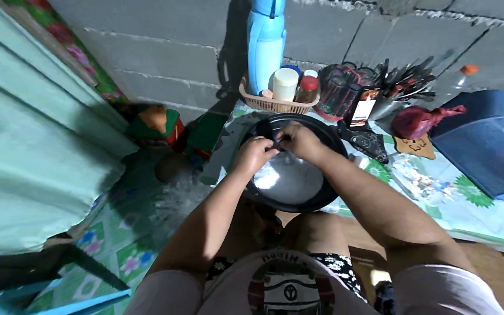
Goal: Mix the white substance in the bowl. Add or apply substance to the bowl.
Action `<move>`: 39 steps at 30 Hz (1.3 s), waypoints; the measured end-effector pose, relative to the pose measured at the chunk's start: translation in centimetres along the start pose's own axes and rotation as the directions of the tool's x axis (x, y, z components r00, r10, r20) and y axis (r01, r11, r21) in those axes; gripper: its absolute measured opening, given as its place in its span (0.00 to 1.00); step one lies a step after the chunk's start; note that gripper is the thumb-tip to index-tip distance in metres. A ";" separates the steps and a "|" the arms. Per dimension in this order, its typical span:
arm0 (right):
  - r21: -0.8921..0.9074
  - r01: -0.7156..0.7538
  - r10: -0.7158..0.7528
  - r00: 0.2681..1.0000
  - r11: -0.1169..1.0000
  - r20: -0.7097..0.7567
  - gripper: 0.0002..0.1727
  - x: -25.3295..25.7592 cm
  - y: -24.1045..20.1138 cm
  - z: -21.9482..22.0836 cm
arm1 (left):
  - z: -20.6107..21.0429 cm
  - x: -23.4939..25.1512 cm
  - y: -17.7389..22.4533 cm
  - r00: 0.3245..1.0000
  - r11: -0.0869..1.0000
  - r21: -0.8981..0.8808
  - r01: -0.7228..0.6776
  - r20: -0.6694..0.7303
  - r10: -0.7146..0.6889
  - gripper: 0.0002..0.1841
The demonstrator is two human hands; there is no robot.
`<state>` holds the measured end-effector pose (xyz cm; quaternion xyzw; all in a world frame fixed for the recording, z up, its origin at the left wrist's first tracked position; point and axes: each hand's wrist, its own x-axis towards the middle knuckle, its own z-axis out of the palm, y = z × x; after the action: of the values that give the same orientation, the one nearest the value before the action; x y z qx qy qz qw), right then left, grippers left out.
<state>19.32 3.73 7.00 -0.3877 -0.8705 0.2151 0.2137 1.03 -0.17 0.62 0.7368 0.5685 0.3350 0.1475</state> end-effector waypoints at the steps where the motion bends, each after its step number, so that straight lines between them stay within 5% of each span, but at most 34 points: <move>1: 0.042 -0.024 0.025 1.000 0.999 -0.020 0.10 0.0 -0.5 0.3 | 0.0 0.0 0.0 1.000 1.000 -0.001 0.002 -0.009 -0.002 0.12; 6: 0.143 -0.027 0.052 0.984 0.989 -0.169 0.23 -0.1 -0.5 2.8 | -0.1 -0.3 0.1 0.996 1.000 -0.008 0.022 -0.087 -0.023 0.08; 10: 0.108 -0.040 0.054 0.990 0.993 -0.130 0.16 -0.4 -1.5 2.8 | -0.2 -0.3 0.2 0.993 0.998 -0.051 0.038 -0.106 -0.043 0.07; 15: 0.048 -0.001 0.010 0.982 0.999 -0.188 0.18 -0.3 -2.5 -0.4 | -0.2 -0.1 0.2 0.996 0.996 -0.024 0.087 -0.025 -0.088 0.22; 21: 0.034 0.098 -0.086 0.963 0.995 -0.256 0.17 -0.2 -4.1 -5.4 | -0.1 0.2 0.7 0.997 0.991 0.118 0.059 0.047 -0.064 0.17; 25: -0.093 0.189 -0.211 0.885 0.978 -0.415 0.17 -0.9 -5.2 -6.9 | -0.3 0.0 1.1 0.996 0.995 0.055 0.082 -0.026 -0.080 0.38; 30: -0.137 0.080 -0.105 0.977 0.987 -0.187 0.18 0.0 -4.6 -6.4 | -0.4 -0.6 -0.2 0.980 0.968 -0.250 -0.029 -0.195 -0.022 0.38; 36: -0.159 0.119 -0.174 0.899 0.980 -0.402 0.19 0.0 -5.7 -7.2 | -0.4 -0.8 -0.8 0.960 0.902 -0.431 -0.031 -0.265 -0.094 0.25; 39: -0.243 0.037 -0.064 0.992 0.969 -0.108 0.19 1.1 -5.2 -5.3 | -0.6 -0.9 -0.6 0.961 0.890 -0.456 -0.004 -0.248 -0.123 0.25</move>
<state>18.42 2.51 14.38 -0.4001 -0.8860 0.0800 0.2203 0.10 -0.89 0.44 0.6115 0.5123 0.5506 0.2459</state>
